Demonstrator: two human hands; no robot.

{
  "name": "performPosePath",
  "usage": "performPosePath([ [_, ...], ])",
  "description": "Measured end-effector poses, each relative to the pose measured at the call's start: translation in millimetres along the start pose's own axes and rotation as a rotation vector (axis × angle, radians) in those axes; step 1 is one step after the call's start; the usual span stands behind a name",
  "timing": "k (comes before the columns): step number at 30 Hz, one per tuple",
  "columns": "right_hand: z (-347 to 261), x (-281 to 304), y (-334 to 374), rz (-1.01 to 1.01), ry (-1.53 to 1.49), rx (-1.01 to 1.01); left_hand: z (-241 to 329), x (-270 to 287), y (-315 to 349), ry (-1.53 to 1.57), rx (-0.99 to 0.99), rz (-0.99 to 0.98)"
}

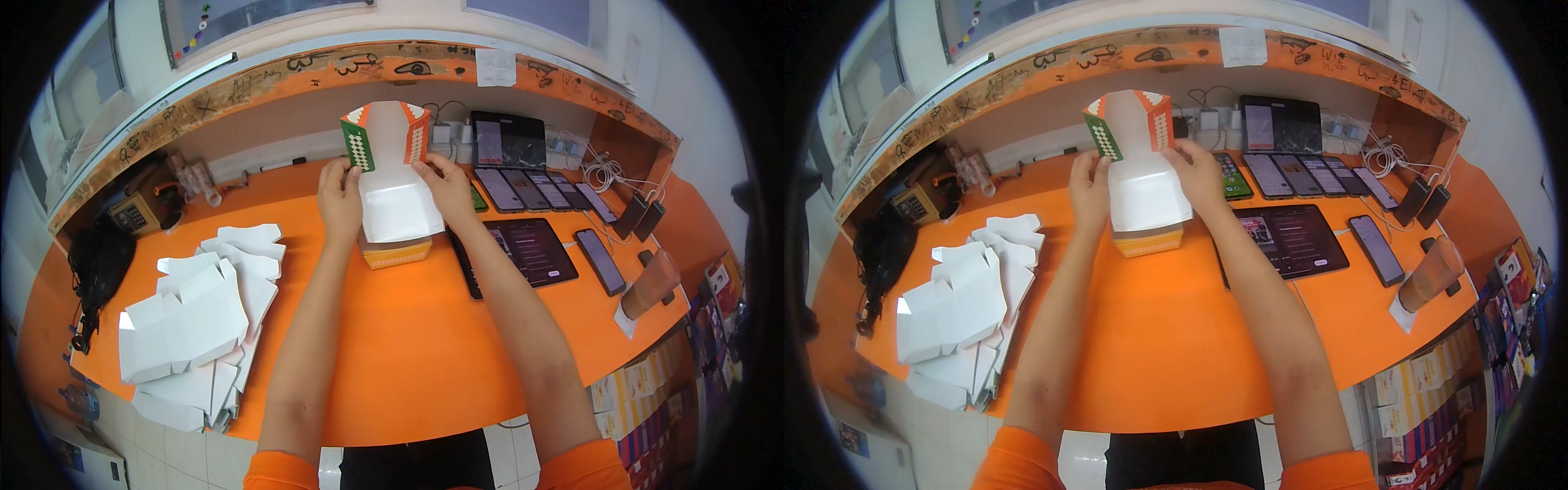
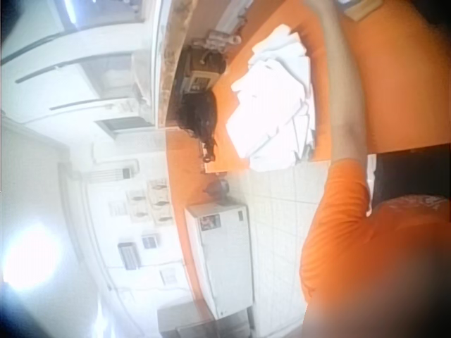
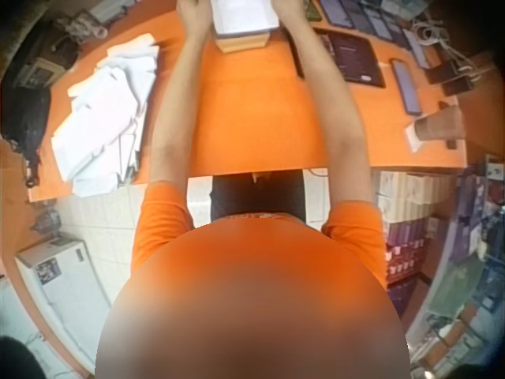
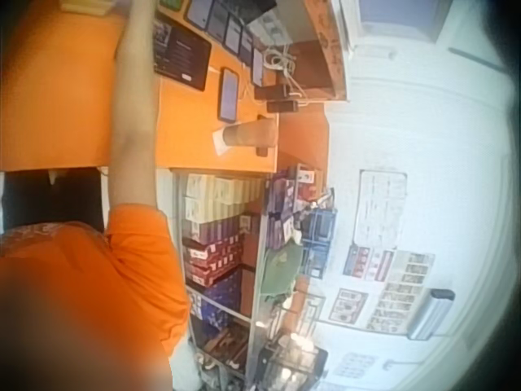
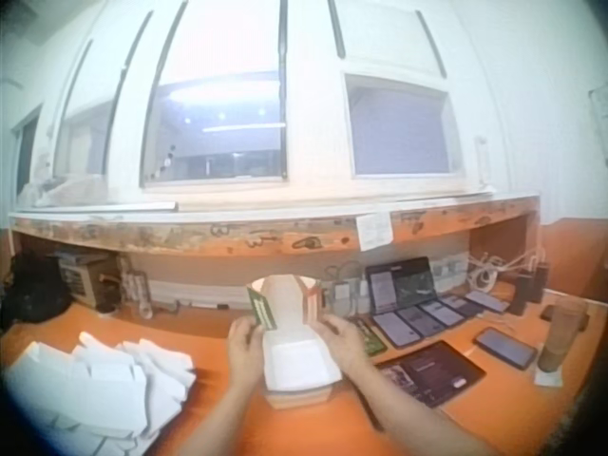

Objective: The person folds flat cardboard pieces into small rectangular boxes, aligning edges and creasing folds. They stack the finished boxes on the orange counter. A tablet and several phones are visible on the counter.

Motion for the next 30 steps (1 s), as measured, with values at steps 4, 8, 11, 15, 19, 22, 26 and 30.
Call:
performPosePath([
  [4, 0.4, -9.3, 6.9, -0.001, -0.042, -0.040, -7.4, 2.6, 3.2, 0.118, 0.141, -0.042],
  [8, -0.3, -17.5, 10.7, 0.060, -0.010, -0.016, -6.2, 10.7, 6.3, 0.215, 0.194, -0.079],
  [11, -0.2, -19.9, 14.6, 0.089, 0.078, 0.054, -1.2, 16.1, 7.8, 0.121, 0.144, -0.076],
  [15, 9.3, -18.8, 22.0, 0.083, 0.011, 0.028, 4.8, 18.5, 10.2, 0.008, 0.053, -0.093],
  [19, 19.6, -19.9, 20.1, 0.057, -0.007, 0.095, 5.0, 15.0, 11.3, 0.010, 0.018, -0.132],
  [22, 26.9, -19.6, 17.6, 0.035, -0.034, 0.103, 0.7, 6.8, 10.7, 0.006, 0.105, -0.154],
  [26, 37.3, -16.0, 22.2, -0.024, -0.138, -0.032, 2.5, -2.1, 9.9, 0.010, 0.034, -0.163],
  [30, 40.8, -18.6, 24.4, -0.005, -0.162, -0.059, -3.0, -4.4, 15.8, 0.160, 0.186, -0.231],
])
Point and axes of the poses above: each hand's wrist, its own y-axis away from the middle knuckle, its own x-axis out of the back of the hand, z = x × y, the point moved 3 cm from there along -y, towards the middle knuckle, and after that the axes turned 7 degrees about x, right-handed, at the moved point
